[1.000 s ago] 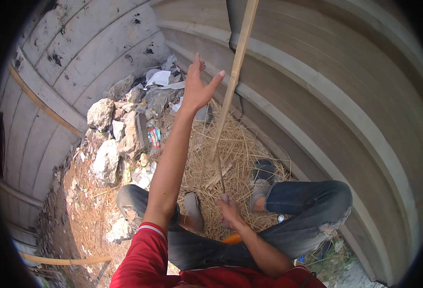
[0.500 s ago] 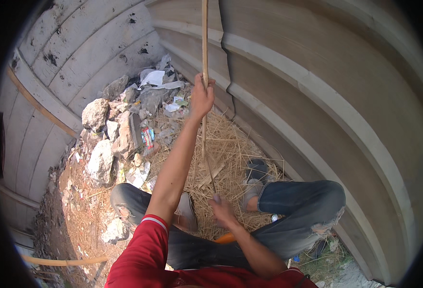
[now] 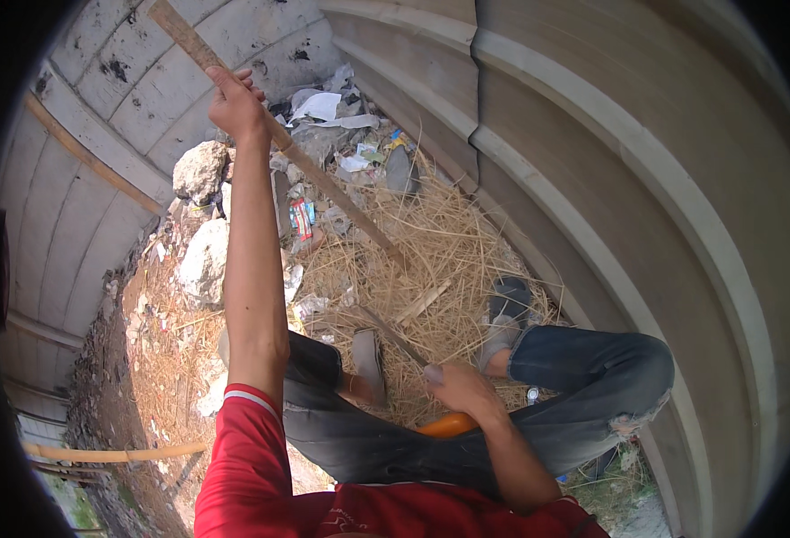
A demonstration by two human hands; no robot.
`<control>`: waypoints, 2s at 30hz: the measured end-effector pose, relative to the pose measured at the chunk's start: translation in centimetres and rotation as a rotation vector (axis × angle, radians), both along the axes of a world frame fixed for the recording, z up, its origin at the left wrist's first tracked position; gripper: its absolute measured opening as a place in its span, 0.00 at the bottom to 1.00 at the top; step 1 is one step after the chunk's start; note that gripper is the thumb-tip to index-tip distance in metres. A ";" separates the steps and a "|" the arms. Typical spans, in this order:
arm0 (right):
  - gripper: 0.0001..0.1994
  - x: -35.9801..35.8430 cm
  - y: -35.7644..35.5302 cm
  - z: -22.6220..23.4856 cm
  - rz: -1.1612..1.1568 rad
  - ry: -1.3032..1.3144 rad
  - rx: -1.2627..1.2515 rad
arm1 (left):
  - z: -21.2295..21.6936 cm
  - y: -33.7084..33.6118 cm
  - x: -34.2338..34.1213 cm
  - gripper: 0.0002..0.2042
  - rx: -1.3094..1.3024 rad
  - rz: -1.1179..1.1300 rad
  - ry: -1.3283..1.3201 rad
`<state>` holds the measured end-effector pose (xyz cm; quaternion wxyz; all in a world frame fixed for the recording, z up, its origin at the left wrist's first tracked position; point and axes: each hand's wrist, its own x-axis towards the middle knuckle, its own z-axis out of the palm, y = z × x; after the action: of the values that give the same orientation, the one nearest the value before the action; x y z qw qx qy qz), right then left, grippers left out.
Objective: The person sits inside a large container and uses a machete to shave and shape a long wooden stick. They then switch to a utility knife to further refine the stick's surface and edges.
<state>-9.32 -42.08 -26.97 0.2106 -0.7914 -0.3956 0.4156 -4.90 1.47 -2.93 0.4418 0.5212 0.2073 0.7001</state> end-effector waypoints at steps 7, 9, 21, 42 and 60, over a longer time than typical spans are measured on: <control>0.22 7.3 -1.9 7.5 -0.182 -0.141 -0.011 | -1.9 0.7 0.2 0.32 0.108 -0.193 0.016; 0.23 8.3 -0.7 12.6 -0.321 -0.286 0.213 | -2.3 0.4 0.9 0.32 0.118 -0.202 0.080; 0.24 -1.8 9.1 5.0 -0.516 0.813 0.571 | -1.7 -2.4 4.3 0.27 0.160 0.059 0.200; 0.21 -3.0 8.1 6.4 -0.470 0.557 0.485 | -3.7 -4.9 -2.0 0.28 0.252 -0.162 0.226; 0.28 1.8 8.7 14.8 -0.639 0.703 0.673 | 0.9 -5.6 3.7 0.23 0.318 0.037 0.121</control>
<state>-7.49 -33.34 -12.16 0.6843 -0.5756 -0.1538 0.4204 -1.15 -4.14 -1.99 0.3274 0.6221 0.1296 0.6993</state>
